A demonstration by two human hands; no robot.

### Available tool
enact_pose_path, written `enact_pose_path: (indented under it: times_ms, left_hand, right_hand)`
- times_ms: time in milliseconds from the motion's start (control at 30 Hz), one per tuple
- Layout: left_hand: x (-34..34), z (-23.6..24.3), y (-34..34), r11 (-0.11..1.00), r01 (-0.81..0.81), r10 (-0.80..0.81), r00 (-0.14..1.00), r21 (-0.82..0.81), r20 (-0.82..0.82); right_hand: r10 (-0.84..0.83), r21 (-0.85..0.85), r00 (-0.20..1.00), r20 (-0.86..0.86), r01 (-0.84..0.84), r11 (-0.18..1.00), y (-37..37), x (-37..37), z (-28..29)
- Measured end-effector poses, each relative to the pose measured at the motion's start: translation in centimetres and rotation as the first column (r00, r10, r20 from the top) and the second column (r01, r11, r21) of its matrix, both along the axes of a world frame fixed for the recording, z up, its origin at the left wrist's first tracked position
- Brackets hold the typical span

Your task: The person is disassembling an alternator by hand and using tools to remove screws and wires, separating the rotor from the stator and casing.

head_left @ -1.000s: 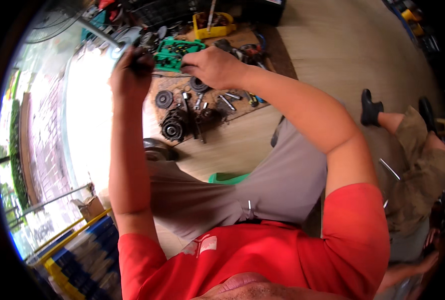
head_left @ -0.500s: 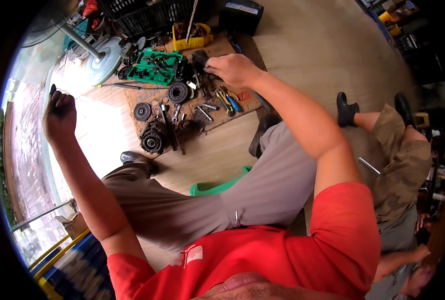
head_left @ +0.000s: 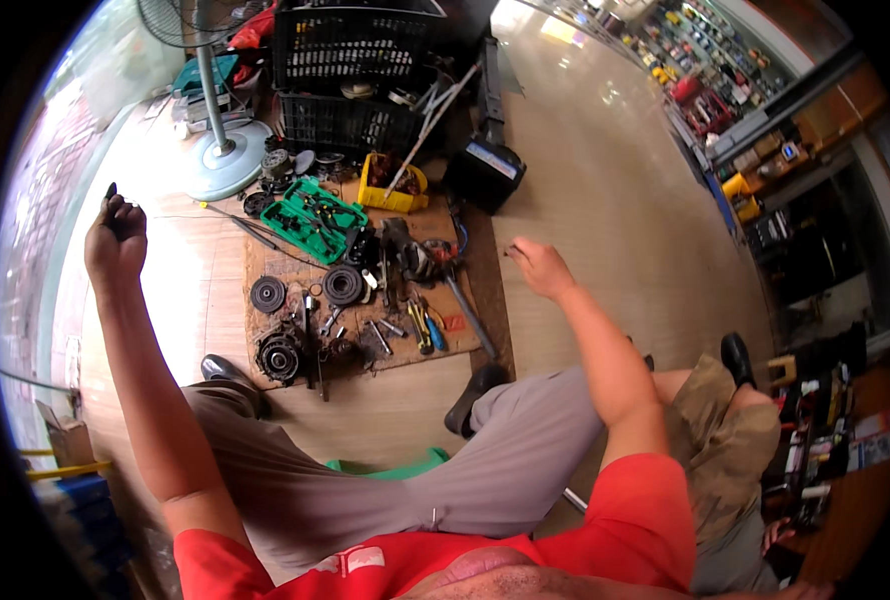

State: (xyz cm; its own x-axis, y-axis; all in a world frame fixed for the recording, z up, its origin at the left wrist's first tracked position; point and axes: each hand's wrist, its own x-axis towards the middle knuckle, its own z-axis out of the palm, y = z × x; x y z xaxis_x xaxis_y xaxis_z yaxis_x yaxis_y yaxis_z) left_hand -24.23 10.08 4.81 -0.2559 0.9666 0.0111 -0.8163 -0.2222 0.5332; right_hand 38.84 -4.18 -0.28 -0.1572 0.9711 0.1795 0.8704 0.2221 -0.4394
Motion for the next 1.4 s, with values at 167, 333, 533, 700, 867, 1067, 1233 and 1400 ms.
enact_pose_path:
  times_ms: [167, 333, 533, 700, 867, 1067, 1233, 1400]
  left_hand:
    - [-1.1, 0.3, -0.2, 0.978, -0.188, 0.19, 0.982, -0.086, 0.009]
    - [-3.1, -0.7, 0.6, 0.968, -0.235, 0.241, 0.968, -0.091, 0.066]
    - [-3.3, -0.7, 0.6, 0.949, -0.277, 0.292, 0.953, -0.152, 0.081]
    - [-5.3, -1.4, 0.3, 0.959, -0.256, 0.269, 0.956, -0.118, 0.117]
    - [-4.8, -0.8, -0.7, 0.956, -0.265, 0.28, 0.953, -0.127, 0.117]
    - [-5.4, -0.8, -1.8, 0.961, -0.251, 0.265, 0.956, -0.117, 0.128]
    - [-3.7, -0.5, -1.7, 0.976, -0.199, 0.212, 0.964, -0.095, 0.158]
    - [5.9, -0.5, -1.4, 0.976, -0.183, 0.176, 0.982, -0.116, -0.07]
  right_hand:
    - [-0.016, -0.033, 0.987, 0.16, 0.021, 0.999, 0.7, 0.6, -1.3]
    - [-0.028, -0.054, 0.996, 0.08, 0.032, 0.998, 0.4, 1.5, -2.6]
    - [-0.143, -0.112, 0.977, -0.157, 0.126, 0.986, -0.3, 3.7, -1.5]
    - [-0.117, -0.036, 0.993, -0.016, 0.116, 0.993, -1.5, 4.0, -0.1]
    - [-0.089, -0.009, 0.992, 0.089, 0.09, 0.996, -2.8, 4.1, -1.2]
    - [-0.178, -0.095, 0.981, 0.081, 0.186, 0.978, -3.0, 3.5, -1.1]
    - [-0.169, -0.235, 0.983, 0.066, 0.18, 0.955, -1.8, 4.8, -4.0]
    - [-0.159, -0.361, 0.973, 0.168, 0.21, 0.908, 0.6, 3.5, -6.8]
